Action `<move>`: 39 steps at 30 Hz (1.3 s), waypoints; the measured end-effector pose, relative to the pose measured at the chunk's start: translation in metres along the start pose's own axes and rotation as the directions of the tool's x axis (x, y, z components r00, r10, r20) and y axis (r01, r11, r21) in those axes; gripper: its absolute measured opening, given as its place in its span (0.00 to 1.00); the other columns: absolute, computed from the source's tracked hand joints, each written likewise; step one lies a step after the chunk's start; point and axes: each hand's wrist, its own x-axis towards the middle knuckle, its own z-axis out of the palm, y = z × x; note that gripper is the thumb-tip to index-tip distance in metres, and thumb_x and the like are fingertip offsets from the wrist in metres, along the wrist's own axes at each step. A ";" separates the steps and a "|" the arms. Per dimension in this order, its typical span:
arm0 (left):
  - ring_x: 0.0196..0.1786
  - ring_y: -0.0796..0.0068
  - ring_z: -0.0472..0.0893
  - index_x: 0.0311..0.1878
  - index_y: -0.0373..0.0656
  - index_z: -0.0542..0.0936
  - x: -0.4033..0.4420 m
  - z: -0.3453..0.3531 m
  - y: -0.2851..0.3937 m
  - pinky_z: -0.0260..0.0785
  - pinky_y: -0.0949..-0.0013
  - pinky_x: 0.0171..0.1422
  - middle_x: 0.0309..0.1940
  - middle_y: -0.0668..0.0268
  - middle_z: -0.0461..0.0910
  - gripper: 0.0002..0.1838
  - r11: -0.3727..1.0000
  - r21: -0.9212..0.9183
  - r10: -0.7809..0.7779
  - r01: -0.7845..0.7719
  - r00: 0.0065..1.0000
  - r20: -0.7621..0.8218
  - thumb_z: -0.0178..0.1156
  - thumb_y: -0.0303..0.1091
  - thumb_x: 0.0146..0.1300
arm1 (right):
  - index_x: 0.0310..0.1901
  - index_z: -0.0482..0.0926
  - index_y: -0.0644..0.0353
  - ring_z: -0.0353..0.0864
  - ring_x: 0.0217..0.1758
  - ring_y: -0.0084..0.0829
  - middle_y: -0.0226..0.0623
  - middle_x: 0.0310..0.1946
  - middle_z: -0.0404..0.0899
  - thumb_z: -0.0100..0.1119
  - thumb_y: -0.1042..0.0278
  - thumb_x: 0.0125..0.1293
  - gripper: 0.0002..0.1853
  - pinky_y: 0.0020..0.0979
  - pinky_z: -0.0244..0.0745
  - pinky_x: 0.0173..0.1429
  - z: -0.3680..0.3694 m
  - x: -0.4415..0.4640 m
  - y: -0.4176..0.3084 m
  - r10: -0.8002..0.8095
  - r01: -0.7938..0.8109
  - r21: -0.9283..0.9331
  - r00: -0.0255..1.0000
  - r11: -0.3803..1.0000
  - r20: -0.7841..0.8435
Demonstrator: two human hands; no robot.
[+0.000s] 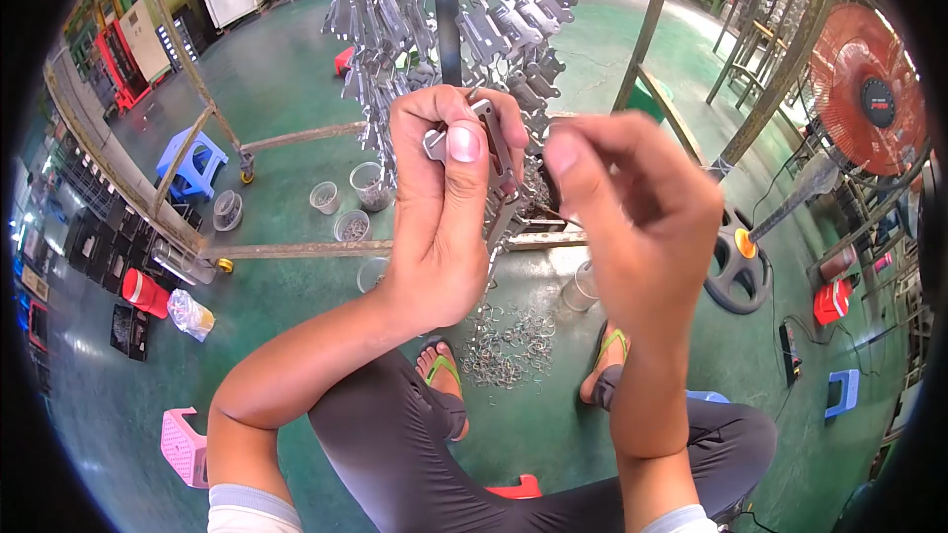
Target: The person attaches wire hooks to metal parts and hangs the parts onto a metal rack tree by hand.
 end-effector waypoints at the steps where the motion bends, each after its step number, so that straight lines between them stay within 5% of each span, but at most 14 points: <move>1: 0.43 0.79 0.69 0.58 0.47 0.60 0.000 0.001 0.000 0.67 0.72 0.51 0.48 0.61 0.71 0.06 1.000 -0.016 0.001 -0.001 1.000 0.010 0.38 0.36 0.87 | 0.49 0.86 0.69 0.83 0.39 0.19 0.33 0.39 0.85 0.70 0.77 0.69 0.09 0.21 0.78 0.42 -0.003 0.012 -0.010 0.027 -0.027 0.000 0.998 1.000 0.050; 5: 0.41 0.79 0.69 0.58 0.46 0.60 -0.001 0.000 -0.005 0.67 0.72 0.48 0.46 0.61 0.70 0.06 1.000 -0.006 -0.008 0.008 1.000 0.020 0.38 0.36 0.87 | 0.52 0.87 0.68 0.82 0.46 0.21 0.33 0.43 0.85 0.69 0.74 0.70 0.12 0.24 0.78 0.46 -0.018 0.062 -0.006 -0.122 0.118 0.040 0.860 0.992 0.496; 8: 0.44 0.73 0.75 0.60 0.48 0.59 0.000 -0.014 -0.009 0.71 0.67 0.50 0.47 0.59 0.73 0.10 0.999 0.035 -0.044 0.040 0.989 0.144 0.39 0.42 0.87 | 0.51 0.87 0.67 0.82 0.49 0.23 0.34 0.45 0.84 0.68 0.75 0.70 0.11 0.25 0.79 0.47 -0.023 0.083 -0.007 -0.032 0.036 0.008 0.762 0.999 0.647; 14: 0.42 0.72 0.75 0.60 0.48 0.59 -0.001 -0.012 -0.010 0.71 0.68 0.48 0.45 0.59 0.73 0.11 0.999 0.027 -0.045 0.042 0.993 0.110 0.40 0.42 0.87 | 0.48 0.88 0.65 0.83 0.43 0.22 0.32 0.42 0.85 0.67 0.77 0.69 0.08 0.27 0.79 0.46 -0.022 0.094 -0.010 -0.070 0.204 -0.121 0.734 0.971 0.676; 19: 0.40 0.77 0.71 0.75 0.41 0.49 0.001 -0.006 -0.008 0.69 0.71 0.46 0.45 0.61 0.72 0.23 1.000 0.010 0.012 -0.013 0.995 0.097 0.40 0.37 0.86 | 0.46 0.87 0.65 0.83 0.37 0.22 0.32 0.38 0.87 0.65 0.76 0.70 0.06 0.27 0.80 0.45 -0.016 0.093 -0.016 -0.187 0.360 -0.158 0.753 0.919 0.631; 24: 0.39 0.78 0.72 0.84 0.43 0.38 0.002 -0.013 -0.002 0.70 0.71 0.46 0.47 0.61 0.73 0.34 0.995 0.067 -0.086 0.079 0.990 0.112 0.41 0.37 0.86 | 0.46 0.86 0.66 0.84 0.33 0.22 0.35 0.33 0.87 0.64 0.75 0.72 0.06 0.27 0.80 0.40 -0.013 0.095 -0.015 -0.146 0.269 -0.093 0.746 0.959 0.650; 27: 0.39 0.78 0.72 0.85 0.44 0.35 0.002 -0.014 -0.002 0.70 0.72 0.45 0.50 0.60 0.74 0.36 0.989 0.105 -0.118 0.106 0.986 0.120 0.41 0.37 0.86 | 0.45 0.87 0.66 0.85 0.33 0.21 0.35 0.33 0.88 0.65 0.69 0.73 0.08 0.27 0.79 0.38 -0.010 0.098 -0.025 0.032 0.159 -0.219 0.736 0.963 0.676; 30: 0.42 0.77 0.73 0.86 0.44 0.31 0.001 -0.010 0.000 0.71 0.72 0.46 0.53 0.60 0.74 0.38 0.968 0.232 -0.122 0.098 0.988 0.093 0.41 0.38 0.86 | 0.40 0.88 0.69 0.88 0.25 0.27 0.40 0.27 0.88 0.62 0.64 0.71 0.14 0.30 0.79 0.32 -0.006 0.110 -0.030 0.048 0.232 -0.256 0.645 0.938 0.763; 33: 0.46 0.76 0.74 0.85 0.44 0.27 0.003 -0.013 -0.003 0.72 0.72 0.51 0.59 0.59 0.72 0.40 0.935 0.350 -0.092 0.054 0.992 0.091 0.41 0.38 0.86 | 0.44 0.89 0.66 0.84 0.32 0.20 0.35 0.31 0.89 0.67 0.55 0.72 0.18 0.27 0.78 0.38 -0.004 0.125 -0.034 0.224 0.171 -0.365 0.536 0.915 0.814; 39: 0.50 0.75 0.75 0.84 0.44 0.22 0.004 -0.019 0.005 0.73 0.72 0.57 0.73 0.54 0.63 0.43 0.949 0.259 -0.236 0.182 0.952 0.195 0.42 0.38 0.86 | 0.46 0.89 0.65 0.84 0.34 0.20 0.31 0.32 0.89 0.68 0.60 0.70 0.15 0.25 0.78 0.42 -0.003 0.139 -0.027 0.359 0.022 -0.393 0.360 0.919 0.861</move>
